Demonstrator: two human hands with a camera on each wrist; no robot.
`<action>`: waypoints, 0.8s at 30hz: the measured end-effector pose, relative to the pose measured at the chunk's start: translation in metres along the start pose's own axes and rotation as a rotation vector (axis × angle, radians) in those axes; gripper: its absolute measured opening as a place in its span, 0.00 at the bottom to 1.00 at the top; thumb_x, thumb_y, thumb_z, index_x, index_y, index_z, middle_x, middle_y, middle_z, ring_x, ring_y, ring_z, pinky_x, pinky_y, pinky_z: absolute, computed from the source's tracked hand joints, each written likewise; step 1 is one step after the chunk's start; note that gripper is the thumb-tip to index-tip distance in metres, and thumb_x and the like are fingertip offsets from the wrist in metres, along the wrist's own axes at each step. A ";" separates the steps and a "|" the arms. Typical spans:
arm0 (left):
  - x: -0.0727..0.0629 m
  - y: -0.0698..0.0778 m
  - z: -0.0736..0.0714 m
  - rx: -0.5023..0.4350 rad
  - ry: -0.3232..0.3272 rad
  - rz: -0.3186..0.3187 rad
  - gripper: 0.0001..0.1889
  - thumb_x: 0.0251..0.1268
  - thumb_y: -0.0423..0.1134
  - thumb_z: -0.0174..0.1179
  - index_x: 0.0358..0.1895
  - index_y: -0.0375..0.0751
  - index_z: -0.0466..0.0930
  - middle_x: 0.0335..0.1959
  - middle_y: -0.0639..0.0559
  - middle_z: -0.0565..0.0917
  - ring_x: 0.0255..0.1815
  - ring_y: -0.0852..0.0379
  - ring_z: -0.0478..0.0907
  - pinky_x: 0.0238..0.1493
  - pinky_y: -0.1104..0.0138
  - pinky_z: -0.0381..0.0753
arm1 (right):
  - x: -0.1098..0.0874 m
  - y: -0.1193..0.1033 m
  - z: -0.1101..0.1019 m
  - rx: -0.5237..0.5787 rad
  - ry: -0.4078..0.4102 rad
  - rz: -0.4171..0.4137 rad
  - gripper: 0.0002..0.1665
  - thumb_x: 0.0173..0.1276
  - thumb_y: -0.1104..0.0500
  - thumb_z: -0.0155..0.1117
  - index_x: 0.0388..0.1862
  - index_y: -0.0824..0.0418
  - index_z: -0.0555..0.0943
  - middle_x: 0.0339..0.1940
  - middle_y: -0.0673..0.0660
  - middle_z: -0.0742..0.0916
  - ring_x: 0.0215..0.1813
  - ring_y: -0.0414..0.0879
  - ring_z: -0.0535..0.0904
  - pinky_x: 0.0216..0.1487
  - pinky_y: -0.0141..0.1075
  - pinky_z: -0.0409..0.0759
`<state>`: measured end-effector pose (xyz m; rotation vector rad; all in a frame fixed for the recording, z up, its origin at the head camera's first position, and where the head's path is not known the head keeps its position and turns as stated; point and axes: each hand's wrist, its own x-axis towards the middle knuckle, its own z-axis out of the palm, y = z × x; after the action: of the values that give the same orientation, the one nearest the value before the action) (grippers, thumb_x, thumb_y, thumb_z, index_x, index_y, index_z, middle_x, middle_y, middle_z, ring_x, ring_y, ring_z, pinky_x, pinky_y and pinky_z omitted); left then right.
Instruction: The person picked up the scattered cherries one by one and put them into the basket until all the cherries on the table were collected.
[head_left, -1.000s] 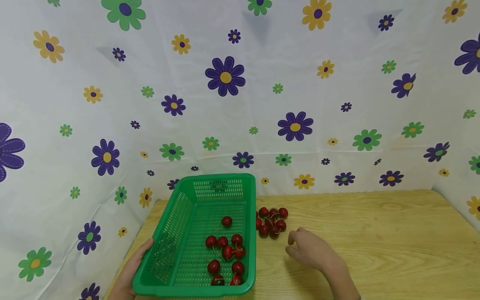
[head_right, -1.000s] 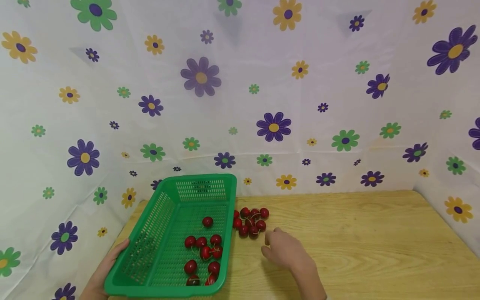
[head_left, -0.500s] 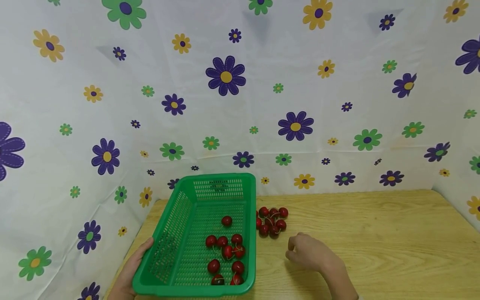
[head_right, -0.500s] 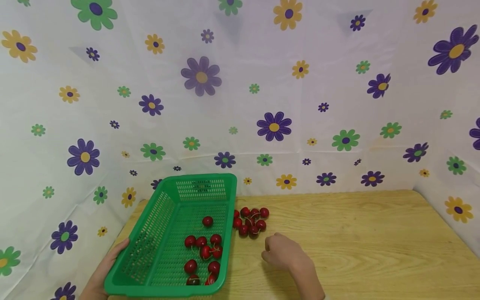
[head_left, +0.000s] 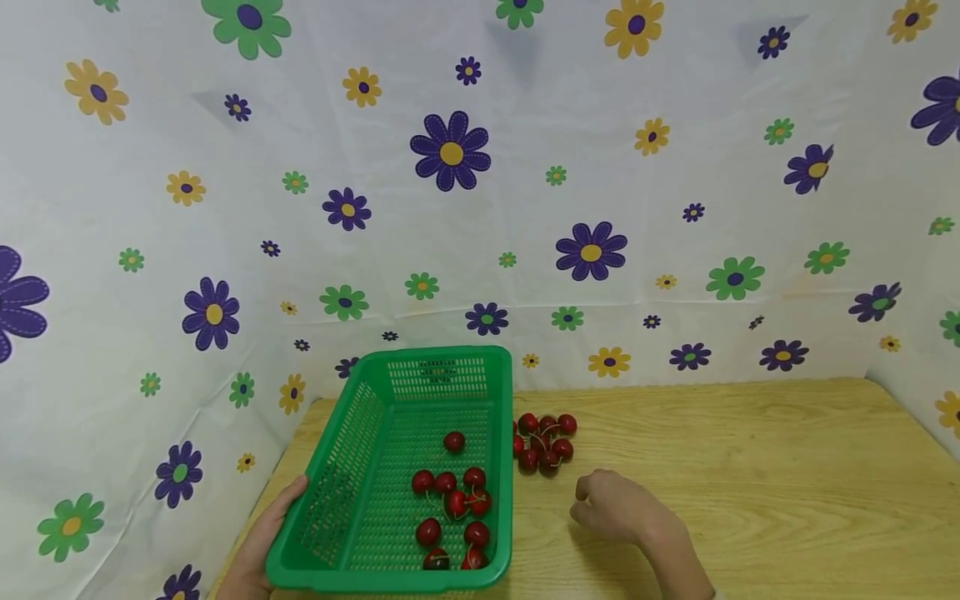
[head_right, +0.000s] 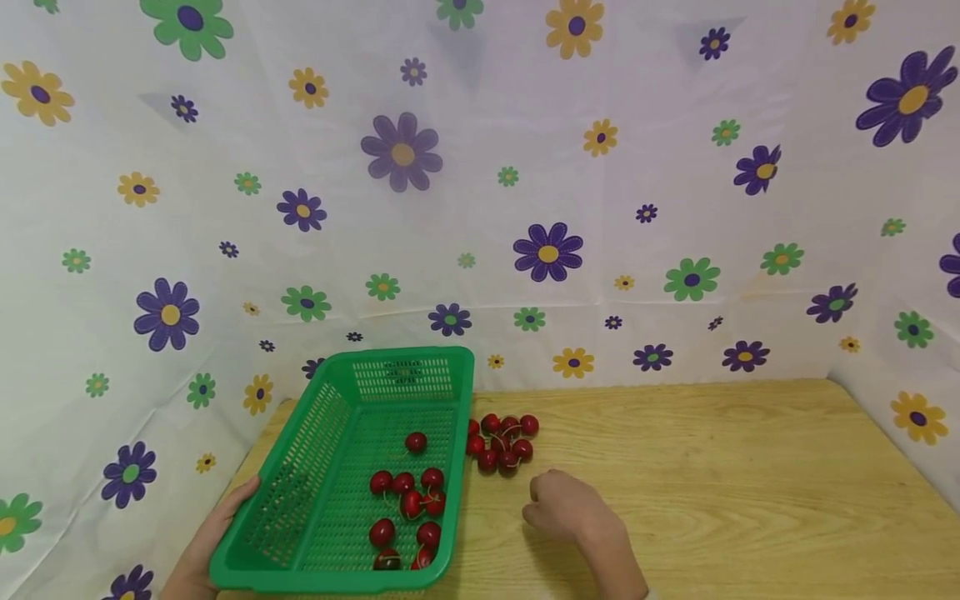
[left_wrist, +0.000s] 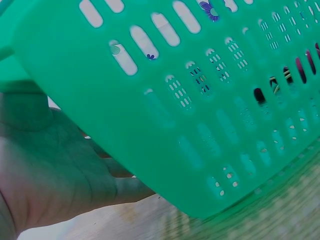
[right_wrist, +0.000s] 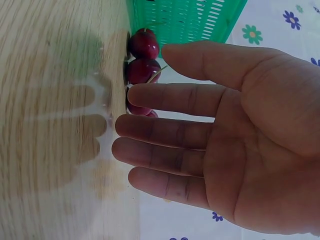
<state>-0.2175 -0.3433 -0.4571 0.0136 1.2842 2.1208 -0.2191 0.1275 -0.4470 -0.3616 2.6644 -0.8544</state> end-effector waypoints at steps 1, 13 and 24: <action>0.000 0.000 0.000 0.002 -0.002 0.001 0.24 0.82 0.57 0.29 0.55 0.63 0.79 0.51 0.52 0.81 0.50 0.55 0.81 0.56 0.61 0.81 | 0.000 0.000 0.000 0.001 0.002 0.001 0.12 0.67 0.61 0.65 0.44 0.68 0.84 0.48 0.63 0.86 0.52 0.60 0.82 0.53 0.54 0.80; 0.000 -0.001 -0.001 0.040 0.064 0.003 0.22 0.82 0.57 0.30 0.54 0.63 0.77 0.49 0.53 0.81 0.47 0.57 0.81 0.52 0.63 0.82 | -0.001 0.003 0.003 0.002 0.062 -0.064 0.23 0.69 0.62 0.62 0.59 0.72 0.77 0.62 0.71 0.77 0.62 0.68 0.74 0.60 0.59 0.75; -0.001 0.000 0.001 0.059 0.104 0.006 0.20 0.81 0.58 0.31 0.52 0.63 0.76 0.46 0.57 0.82 0.44 0.61 0.82 0.50 0.66 0.82 | 0.009 -0.001 0.007 -0.023 0.120 -0.083 0.23 0.72 0.60 0.60 0.61 0.70 0.76 0.62 0.68 0.77 0.61 0.64 0.76 0.60 0.56 0.76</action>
<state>-0.2160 -0.3434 -0.4566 -0.0693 1.4089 2.1116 -0.2246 0.1203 -0.4535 -0.4422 2.7884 -0.8977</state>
